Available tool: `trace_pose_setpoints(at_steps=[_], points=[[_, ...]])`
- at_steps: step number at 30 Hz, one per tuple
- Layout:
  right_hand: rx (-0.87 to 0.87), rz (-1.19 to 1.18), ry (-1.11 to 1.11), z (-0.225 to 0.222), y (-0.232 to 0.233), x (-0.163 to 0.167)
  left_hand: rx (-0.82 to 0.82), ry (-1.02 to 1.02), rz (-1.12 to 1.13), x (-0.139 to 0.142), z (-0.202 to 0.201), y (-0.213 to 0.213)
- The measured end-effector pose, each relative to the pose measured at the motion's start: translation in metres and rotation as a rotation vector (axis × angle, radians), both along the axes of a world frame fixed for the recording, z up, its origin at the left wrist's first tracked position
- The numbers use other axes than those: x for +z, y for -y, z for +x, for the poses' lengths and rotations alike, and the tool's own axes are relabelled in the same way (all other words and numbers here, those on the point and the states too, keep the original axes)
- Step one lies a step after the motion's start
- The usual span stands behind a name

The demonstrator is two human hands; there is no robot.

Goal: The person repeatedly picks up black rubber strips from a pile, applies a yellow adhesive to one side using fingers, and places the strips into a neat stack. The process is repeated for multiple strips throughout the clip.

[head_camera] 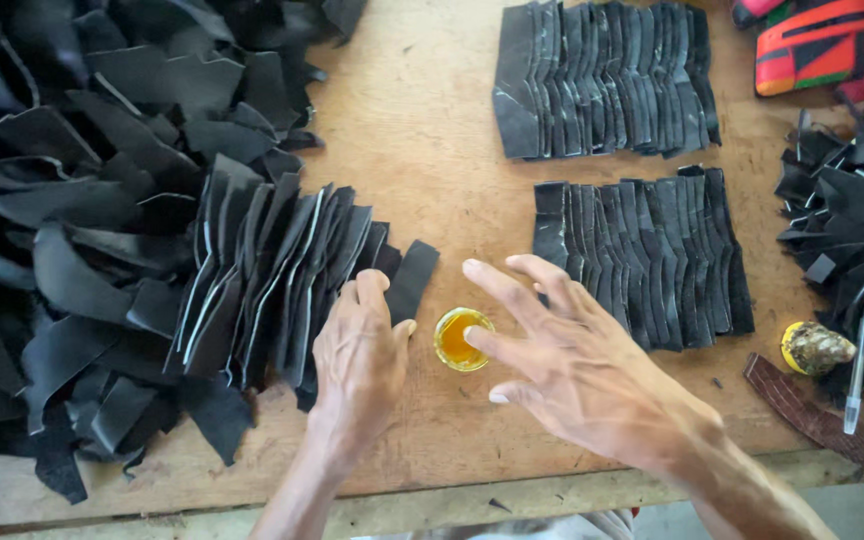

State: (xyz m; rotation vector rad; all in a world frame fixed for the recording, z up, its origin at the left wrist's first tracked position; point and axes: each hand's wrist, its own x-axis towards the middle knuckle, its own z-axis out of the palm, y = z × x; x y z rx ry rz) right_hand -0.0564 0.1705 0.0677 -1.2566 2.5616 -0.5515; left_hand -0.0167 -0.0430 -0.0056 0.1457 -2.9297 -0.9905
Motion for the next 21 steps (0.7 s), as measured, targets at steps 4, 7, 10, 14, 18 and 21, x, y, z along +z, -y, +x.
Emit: trace_pose_setpoints(at_steps=[4,7,10,14,18,21], points=[[0.059,0.167,0.000,-0.005,0.016,-0.013,0.059,-0.020,0.030,0.000,0.000,0.000],[0.091,0.297,-0.009,-0.012,0.029,-0.023,0.066,-0.089,0.039,0.001,0.002,0.004],[0.095,0.202,-0.059,-0.013,0.027,-0.022,0.074,-0.150,0.166,0.001,0.007,0.011],[0.021,0.002,-0.072,0.004,0.004,-0.008,0.262,-0.059,0.478,-0.003,0.013,0.021],[-0.011,-0.094,-0.085,0.014,-0.006,0.000,0.052,-0.329,0.146,-0.010,0.016,0.018],[-0.021,-0.128,-0.067,0.021,-0.010,0.005,-0.019,-0.328,-0.045,-0.014,0.018,0.009]])
